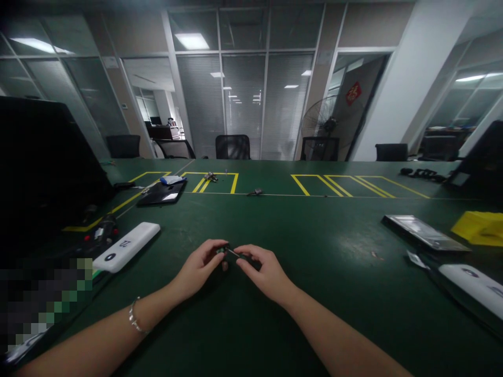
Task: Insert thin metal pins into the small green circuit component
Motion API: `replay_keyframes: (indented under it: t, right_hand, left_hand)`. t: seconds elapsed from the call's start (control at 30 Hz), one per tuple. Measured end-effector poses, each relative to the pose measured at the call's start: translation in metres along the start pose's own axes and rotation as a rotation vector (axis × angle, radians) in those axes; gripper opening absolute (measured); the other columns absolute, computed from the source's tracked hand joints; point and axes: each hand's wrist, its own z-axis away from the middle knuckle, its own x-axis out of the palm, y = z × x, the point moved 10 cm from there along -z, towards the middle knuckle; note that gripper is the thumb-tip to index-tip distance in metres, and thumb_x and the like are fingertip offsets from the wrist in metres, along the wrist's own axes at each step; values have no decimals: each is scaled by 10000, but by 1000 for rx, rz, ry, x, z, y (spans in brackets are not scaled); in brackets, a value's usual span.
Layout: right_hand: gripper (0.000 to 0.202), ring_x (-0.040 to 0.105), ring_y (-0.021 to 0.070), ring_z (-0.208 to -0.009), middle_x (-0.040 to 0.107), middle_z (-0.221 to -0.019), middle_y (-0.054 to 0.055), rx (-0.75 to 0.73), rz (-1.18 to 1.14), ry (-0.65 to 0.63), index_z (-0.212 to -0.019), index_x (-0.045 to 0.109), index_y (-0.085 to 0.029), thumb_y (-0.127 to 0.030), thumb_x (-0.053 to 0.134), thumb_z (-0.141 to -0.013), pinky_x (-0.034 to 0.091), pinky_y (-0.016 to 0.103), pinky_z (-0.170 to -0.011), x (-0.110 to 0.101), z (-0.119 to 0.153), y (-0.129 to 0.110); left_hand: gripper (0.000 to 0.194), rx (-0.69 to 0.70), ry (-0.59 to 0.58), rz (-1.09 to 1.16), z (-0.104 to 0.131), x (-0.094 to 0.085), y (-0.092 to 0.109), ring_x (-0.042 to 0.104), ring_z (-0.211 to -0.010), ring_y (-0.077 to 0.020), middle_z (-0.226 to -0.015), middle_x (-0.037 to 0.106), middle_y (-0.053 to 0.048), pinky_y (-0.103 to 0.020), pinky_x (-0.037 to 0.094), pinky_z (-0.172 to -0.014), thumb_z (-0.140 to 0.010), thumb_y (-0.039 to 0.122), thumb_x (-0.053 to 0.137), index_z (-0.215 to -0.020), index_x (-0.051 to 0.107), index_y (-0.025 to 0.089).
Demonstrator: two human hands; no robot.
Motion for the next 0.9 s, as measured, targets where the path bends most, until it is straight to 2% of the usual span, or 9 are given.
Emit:
replay_keyframes:
  t: [0.1,0.23,0.47,0.9]
  right_hand:
    - [237,598,210,-965,639,-1060,47,-48,4,21,-1124,626,-251,-285,572,-895,493,351,-812,-1,0,-2]
    - [218,600,194,-914,628,-1014,45,-88,32,6,-1110,638,-254,-273,560,-907,495,326,-770,-1,0,-8]
    - [214,598,184,-919,630,-1004,40,-88,62,3,-1107,649,-254,-244,557,-914,485,312,-779,-2,0,-12]
    - [216,603,198,-898,638,-997,47,-85,17,-35,-1102,656,-259,-297,555,-915,498,340,-767,-1,1,-10]
  left_hand:
    - [257,28,-1,-51,1,-1,5,651,-780,-160,-1110,529,-71,-344,525,-777,-918,228,503,-1160,588,208]
    - [236,45,-3,-51,1,-1,9,656,-771,-159,-1063,555,-53,-334,529,-764,-911,227,522,-1132,605,217]
    - [193,53,16,-24,1,-4,14,653,-768,-152,-1073,558,-52,-323,539,-761,-890,209,546,-1070,615,201]
    - [212,17,-53,-36,1,-2,12,652,-755,-168,-938,626,-42,-348,515,-803,-889,212,548,-1058,674,194]
